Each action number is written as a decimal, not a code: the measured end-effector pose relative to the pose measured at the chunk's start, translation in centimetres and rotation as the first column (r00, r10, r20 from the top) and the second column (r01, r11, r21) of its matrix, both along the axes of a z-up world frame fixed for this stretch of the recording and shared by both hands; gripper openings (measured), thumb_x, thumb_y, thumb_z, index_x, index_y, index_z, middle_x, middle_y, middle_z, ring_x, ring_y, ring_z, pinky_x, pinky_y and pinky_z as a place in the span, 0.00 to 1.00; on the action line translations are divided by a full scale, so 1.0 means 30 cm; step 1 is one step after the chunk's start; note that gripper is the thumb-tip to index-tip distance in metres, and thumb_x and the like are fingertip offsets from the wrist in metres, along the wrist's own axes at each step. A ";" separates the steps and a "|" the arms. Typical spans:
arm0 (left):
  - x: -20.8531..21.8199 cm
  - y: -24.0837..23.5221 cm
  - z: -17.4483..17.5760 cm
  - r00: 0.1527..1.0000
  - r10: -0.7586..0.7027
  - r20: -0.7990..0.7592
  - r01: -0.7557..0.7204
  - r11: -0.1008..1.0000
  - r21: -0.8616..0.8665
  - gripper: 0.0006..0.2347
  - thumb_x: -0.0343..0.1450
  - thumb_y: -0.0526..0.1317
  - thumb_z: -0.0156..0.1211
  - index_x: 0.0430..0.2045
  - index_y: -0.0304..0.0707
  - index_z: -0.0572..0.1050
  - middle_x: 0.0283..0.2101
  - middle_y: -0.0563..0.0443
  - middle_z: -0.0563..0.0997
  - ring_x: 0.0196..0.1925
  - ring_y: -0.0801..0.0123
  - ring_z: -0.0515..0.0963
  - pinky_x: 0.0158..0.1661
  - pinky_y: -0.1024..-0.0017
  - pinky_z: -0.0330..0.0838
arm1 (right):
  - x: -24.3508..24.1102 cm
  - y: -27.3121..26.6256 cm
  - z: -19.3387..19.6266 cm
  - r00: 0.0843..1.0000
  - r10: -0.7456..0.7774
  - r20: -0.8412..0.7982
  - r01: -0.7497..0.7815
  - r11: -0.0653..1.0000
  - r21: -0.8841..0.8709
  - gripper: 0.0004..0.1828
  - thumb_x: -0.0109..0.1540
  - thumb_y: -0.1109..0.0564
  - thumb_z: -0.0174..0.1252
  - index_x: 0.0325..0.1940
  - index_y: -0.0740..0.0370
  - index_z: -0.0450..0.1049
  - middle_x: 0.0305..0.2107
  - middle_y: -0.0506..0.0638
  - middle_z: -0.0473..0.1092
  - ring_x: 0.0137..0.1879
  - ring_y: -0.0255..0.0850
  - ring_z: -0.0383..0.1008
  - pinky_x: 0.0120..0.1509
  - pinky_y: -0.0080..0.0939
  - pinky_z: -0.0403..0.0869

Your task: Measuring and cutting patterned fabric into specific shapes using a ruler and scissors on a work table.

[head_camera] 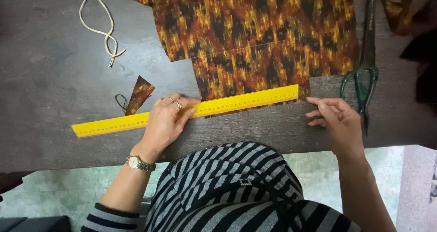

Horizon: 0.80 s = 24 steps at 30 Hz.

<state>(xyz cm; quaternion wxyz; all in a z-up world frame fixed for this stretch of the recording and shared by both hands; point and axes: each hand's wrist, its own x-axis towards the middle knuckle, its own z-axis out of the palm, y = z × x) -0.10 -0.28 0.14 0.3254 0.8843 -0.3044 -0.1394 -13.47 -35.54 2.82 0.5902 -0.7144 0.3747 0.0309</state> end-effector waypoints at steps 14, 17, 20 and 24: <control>0.006 -0.009 0.022 0.999 -0.013 0.044 0.009 0.994 0.106 0.07 0.68 0.42 0.59 0.37 0.57 0.79 0.26 0.54 0.76 0.36 0.57 0.80 0.38 0.63 0.70 | -0.031 -0.043 -0.070 0.971 -0.122 0.204 0.100 0.988 0.117 0.10 0.65 0.64 0.50 0.48 0.75 0.67 0.43 0.70 0.71 0.38 0.51 0.77 0.40 0.44 0.78; 0.009 -0.007 0.015 0.999 -0.018 0.029 0.014 0.992 0.125 0.07 0.68 0.42 0.59 0.38 0.58 0.78 0.26 0.55 0.76 0.36 0.58 0.80 0.38 0.63 0.70 | -0.038 -0.061 -0.093 0.964 -0.147 0.220 0.125 0.986 0.112 0.10 0.64 0.64 0.52 0.48 0.74 0.68 0.40 0.69 0.72 0.36 0.50 0.78 0.40 0.44 0.79; 0.007 0.000 -0.002 1.000 -0.004 0.022 0.002 0.992 0.124 0.07 0.68 0.42 0.59 0.38 0.58 0.79 0.25 0.53 0.75 0.35 0.57 0.79 0.38 0.63 0.70 | -0.032 -0.051 -0.081 0.963 -0.145 0.229 0.130 0.988 0.079 0.11 0.63 0.65 0.55 0.48 0.75 0.70 0.36 0.69 0.73 0.35 0.50 0.78 0.40 0.47 0.79; 0.006 0.006 -0.013 1.000 0.020 0.000 -0.020 0.994 0.107 0.08 0.68 0.40 0.60 0.37 0.58 0.80 0.25 0.54 0.76 0.35 0.57 0.80 0.39 0.64 0.70 | -0.017 -0.030 -0.063 0.968 -0.099 0.231 0.105 0.994 -0.012 0.11 0.62 0.65 0.56 0.48 0.72 0.73 0.33 0.66 0.73 0.35 0.49 0.78 0.40 0.45 0.78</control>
